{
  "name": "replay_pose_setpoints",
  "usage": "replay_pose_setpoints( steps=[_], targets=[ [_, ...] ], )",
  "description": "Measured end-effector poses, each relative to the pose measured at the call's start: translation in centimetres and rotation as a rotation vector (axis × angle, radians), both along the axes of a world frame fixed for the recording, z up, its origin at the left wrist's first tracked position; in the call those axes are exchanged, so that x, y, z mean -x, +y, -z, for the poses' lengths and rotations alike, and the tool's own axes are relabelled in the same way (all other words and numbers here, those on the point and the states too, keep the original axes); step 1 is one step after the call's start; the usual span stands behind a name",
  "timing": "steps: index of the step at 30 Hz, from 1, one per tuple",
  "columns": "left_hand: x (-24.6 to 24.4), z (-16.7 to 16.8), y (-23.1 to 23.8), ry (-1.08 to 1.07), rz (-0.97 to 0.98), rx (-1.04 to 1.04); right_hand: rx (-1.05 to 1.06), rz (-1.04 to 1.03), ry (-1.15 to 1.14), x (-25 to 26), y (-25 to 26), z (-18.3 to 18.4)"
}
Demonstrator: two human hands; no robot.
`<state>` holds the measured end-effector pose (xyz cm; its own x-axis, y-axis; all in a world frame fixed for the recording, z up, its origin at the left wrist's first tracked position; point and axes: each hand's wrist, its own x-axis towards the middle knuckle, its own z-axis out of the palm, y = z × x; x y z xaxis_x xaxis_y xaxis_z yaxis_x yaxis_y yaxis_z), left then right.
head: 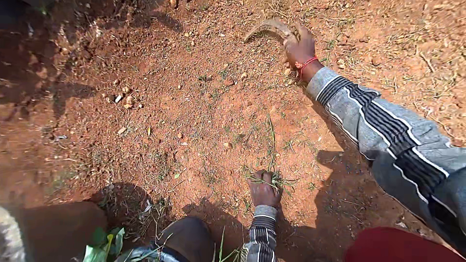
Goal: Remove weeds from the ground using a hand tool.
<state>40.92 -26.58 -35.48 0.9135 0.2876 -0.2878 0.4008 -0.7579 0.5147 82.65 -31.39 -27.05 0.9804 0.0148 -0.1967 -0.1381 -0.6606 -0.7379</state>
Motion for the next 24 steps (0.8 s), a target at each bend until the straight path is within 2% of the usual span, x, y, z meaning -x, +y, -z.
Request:
replay_pose_setpoints(
  steps=[4, 6, 8, 10, 12, 13, 15, 17, 19, 21, 22, 24],
  targets=[
    [-0.3, -0.1, 0.1, -0.021, 0.000, 0.011, -0.110, -0.110, -0.011, 4.6, -6.6, -8.1],
    [-0.1, 0.2, 0.0, -0.086, -0.006, 0.014, -0.125, -0.074, -0.007, 5.3, -9.1, -10.3],
    [-0.1, 0.2, 0.0, -0.097, -0.009, 0.008, -0.127, 0.028, 0.041, 3.3, -9.1, -9.3],
    [-0.3, 0.1, -0.1, -0.068, -0.012, 0.004, -0.104, 0.143, 0.108, -1.0, -6.6, -5.7],
    [-0.1, 0.2, 0.2, -0.045, -0.009, -0.015, -0.083, 0.142, 0.151, -3.8, -4.8, -4.3],
    [0.0, 0.0, 0.2, -0.023, -0.010, -0.003, -0.066, 0.096, 0.132, -3.7, -4.9, -4.5],
    [-0.3, -0.1, 0.0, -0.109, -0.023, 0.004, -0.066, 0.038, 0.073, -2.7, -6.5, -6.3],
    [-0.3, 0.0, 0.1, -0.144, -0.024, -0.010, -0.215, 0.133, 0.051, -0.8, -9.0, -8.6],
    [-0.4, -0.3, 0.4, -0.082, -0.016, 0.016, -0.438, 0.230, 0.064, 1.9, -10.9, -10.2],
    [-0.6, -0.5, 0.3, -0.052, -0.015, 0.026, -0.503, 0.260, 0.053, 3.6, -12.1, -11.3],
    [-0.6, -0.5, 0.3, -0.048, -0.015, 0.020, -0.475, 0.247, 0.038, 3.8, -11.9, -10.9],
    [-0.7, -0.6, 0.4, -0.037, -0.015, 0.010, -0.350, 0.214, 0.019, 2.3, -9.5, -8.0]
  ],
)
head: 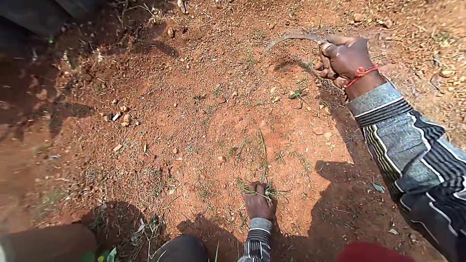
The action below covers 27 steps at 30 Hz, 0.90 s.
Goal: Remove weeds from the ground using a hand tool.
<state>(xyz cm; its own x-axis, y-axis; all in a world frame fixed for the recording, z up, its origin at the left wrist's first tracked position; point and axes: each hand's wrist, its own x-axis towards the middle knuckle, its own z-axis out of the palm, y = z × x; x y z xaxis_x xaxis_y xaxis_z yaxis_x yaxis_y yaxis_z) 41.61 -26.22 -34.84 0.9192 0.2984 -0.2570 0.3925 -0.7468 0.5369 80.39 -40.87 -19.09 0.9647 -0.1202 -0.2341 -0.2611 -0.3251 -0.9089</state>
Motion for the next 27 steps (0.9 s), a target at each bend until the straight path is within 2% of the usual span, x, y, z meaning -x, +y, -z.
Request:
replay_pose_setpoints(
  steps=[2, 4, 7, 10, 13, 15, 18, 20, 22, 25, 27],
  targets=[
    [-0.2, 0.0, 0.0, 0.017, -0.005, -0.013, 0.090, -0.015, 0.071, -3.1, 4.3, 3.6],
    [0.4, -0.1, -0.1, 0.067, -0.002, 0.004, 0.157, -0.070, 0.148, -4.8, 5.1, 4.4],
    [0.0, -0.4, -0.2, 0.059, -0.001, 0.012, 0.166, -0.110, 0.074, -4.5, 1.6, 1.0],
    [0.2, -0.3, -0.2, 0.022, -0.007, 0.004, -0.028, 0.004, -0.005, -2.5, -2.0, -2.2],
    [0.3, -0.1, -0.2, 0.033, -0.002, 0.006, -0.087, 0.019, -0.020, -2.4, -3.5, -3.3],
    [0.2, -0.2, -0.2, 0.050, 0.000, 0.009, 0.000, -0.001, 0.006, -3.4, -1.4, -1.5],
    [-0.1, 0.0, 0.1, -0.041, -0.021, -0.031, 0.234, -0.087, 0.131, -5.8, 4.9, 4.8],
    [0.8, -0.2, -0.1, -0.037, -0.012, -0.019, 0.279, -0.139, 0.185, -5.3, 4.8, 7.2],
    [-0.4, -0.5, -0.2, -0.026, -0.012, 0.004, 0.242, -0.104, 0.139, -5.0, 1.4, 5.4],
    [-0.4, -0.9, 0.3, 0.063, 0.003, 0.015, 0.038, 0.046, 0.057, -2.9, -2.6, 2.6],
    [-0.4, -0.6, 0.0, 0.058, 0.017, 0.010, 0.014, 0.059, -0.003, -1.5, -5.2, 0.5]
  ],
)
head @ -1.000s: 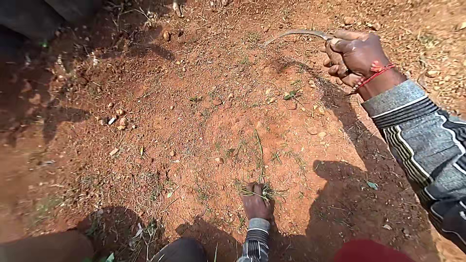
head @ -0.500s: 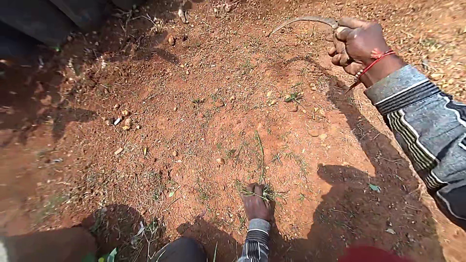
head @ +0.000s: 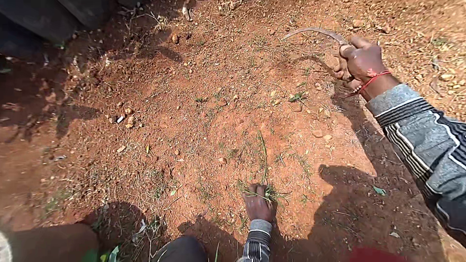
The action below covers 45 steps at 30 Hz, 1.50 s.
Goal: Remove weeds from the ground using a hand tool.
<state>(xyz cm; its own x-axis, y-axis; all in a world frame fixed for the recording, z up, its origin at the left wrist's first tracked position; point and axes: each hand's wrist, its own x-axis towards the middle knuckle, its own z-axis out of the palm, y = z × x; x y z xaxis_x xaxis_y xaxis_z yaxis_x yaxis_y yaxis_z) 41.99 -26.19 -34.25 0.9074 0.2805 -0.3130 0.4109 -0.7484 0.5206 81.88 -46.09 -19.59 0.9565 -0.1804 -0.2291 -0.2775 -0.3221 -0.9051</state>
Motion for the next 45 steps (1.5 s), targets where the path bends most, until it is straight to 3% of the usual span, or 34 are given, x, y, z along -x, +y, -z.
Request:
replay_pose_setpoints(
  steps=[2, 4, 8, 10, 15, 17, 19, 22, 23, 26, 30, 33, 35, 38, 40, 42, 43, 45],
  targets=[
    [-0.1, -0.1, 0.0, 0.006, 0.005, 0.001, 0.093, -0.040, -0.046, 0.7, -0.1, -1.5],
    [-0.1, -0.2, 0.0, -0.006, 0.003, 0.010, 0.179, -0.106, -0.041, 0.1, 2.8, -0.5],
    [0.4, 0.2, -0.1, -0.049, -0.015, -0.008, 0.264, -0.189, 0.117, -4.1, 10.6, 7.7],
    [0.2, 0.3, -0.7, -0.081, -0.020, 0.006, 0.241, -0.211, 0.101, -2.1, 7.3, 8.6],
    [0.8, 0.4, -0.3, -0.043, -0.010, 0.009, 0.067, -0.085, 0.073, 3.1, 1.9, 4.8],
    [0.8, 0.5, -0.2, -0.047, -0.012, 0.010, 0.047, -0.080, 0.042, 3.6, 2.0, 3.8],
    [0.8, 0.5, 0.0, -0.067, -0.018, 0.000, 0.151, -0.134, 0.013, 2.1, 4.7, 5.0],
    [0.9, 0.7, -0.6, -0.077, -0.013, -0.012, 0.293, -0.152, 0.089, -3.7, 11.7, 10.3],
    [0.7, 0.8, -0.6, -0.054, -0.010, -0.011, 0.263, -0.108, 0.100, -4.7, 13.7, 11.3],
    [0.5, 0.9, -0.3, 0.067, 0.010, -0.030, 0.087, -0.003, 0.143, -5.2, 19.4, 9.5],
    [0.4, 0.4, -0.5, 0.022, -0.002, -0.023, 0.136, -0.124, 0.021, -2.6, 15.2, 4.2],
    [0.5, 0.4, -0.5, -0.001, -0.014, 0.010, 0.257, -0.235, 0.073, -1.1, 11.0, 1.3],
    [0.8, 0.6, -0.6, -0.042, -0.022, 0.007, 0.288, -0.264, 0.131, -3.1, 10.9, 4.8],
    [0.5, 0.6, -0.6, -0.063, -0.027, 0.010, 0.039, -0.082, 0.169, -5.7, 12.9, 10.6],
    [1.0, 0.5, -0.3, -0.073, -0.034, -0.005, -0.201, 0.087, 0.183, -5.7, 15.1, 11.1],
    [0.9, 0.5, -0.4, -0.074, -0.025, 0.007, -0.298, 0.138, 0.131, -6.7, 14.3, 10.6],
    [0.7, 0.5, -0.4, -0.078, -0.022, 0.006, -0.249, 0.129, 0.088, -8.0, 13.4, 10.5],
    [0.7, 0.3, -0.3, -0.051, -0.019, 0.010, 0.075, 0.024, 0.061, -10.6, 12.1, 10.2]
  ],
)
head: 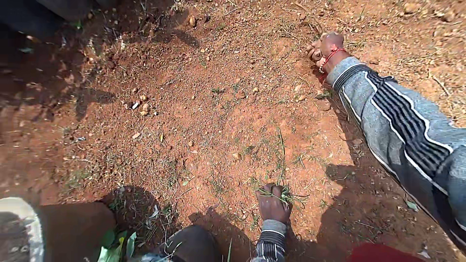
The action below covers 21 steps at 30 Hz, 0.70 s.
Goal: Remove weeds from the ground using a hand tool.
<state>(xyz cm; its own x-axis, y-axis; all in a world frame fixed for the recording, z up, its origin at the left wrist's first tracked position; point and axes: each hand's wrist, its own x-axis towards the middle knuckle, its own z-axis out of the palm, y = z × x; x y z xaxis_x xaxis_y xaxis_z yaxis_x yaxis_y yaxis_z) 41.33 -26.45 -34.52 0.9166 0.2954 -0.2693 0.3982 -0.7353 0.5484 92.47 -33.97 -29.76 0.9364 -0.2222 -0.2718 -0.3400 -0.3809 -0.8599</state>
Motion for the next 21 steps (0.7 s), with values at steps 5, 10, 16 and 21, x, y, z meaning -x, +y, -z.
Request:
replay_pose_setpoints(
  steps=[5, 10, 16, 21],
  targets=[
    [-0.1, 0.0, -0.1, 0.101, 0.024, -0.018, 0.796, -0.632, 0.228, -0.8, 3.1, -4.3],
    [-0.4, -0.1, -0.2, 0.149, 0.025, -0.022, 0.532, -0.645, 0.236, 3.2, 5.3, -3.8],
    [-0.7, -0.5, -0.1, 0.194, -0.029, 0.003, 0.220, -0.693, 0.443, 15.4, -1.3, -2.4],
    [0.7, 0.1, -0.2, -0.024, -0.060, 0.009, 0.225, -0.899, 0.461, 30.3, -7.6, -2.4]
  ],
)
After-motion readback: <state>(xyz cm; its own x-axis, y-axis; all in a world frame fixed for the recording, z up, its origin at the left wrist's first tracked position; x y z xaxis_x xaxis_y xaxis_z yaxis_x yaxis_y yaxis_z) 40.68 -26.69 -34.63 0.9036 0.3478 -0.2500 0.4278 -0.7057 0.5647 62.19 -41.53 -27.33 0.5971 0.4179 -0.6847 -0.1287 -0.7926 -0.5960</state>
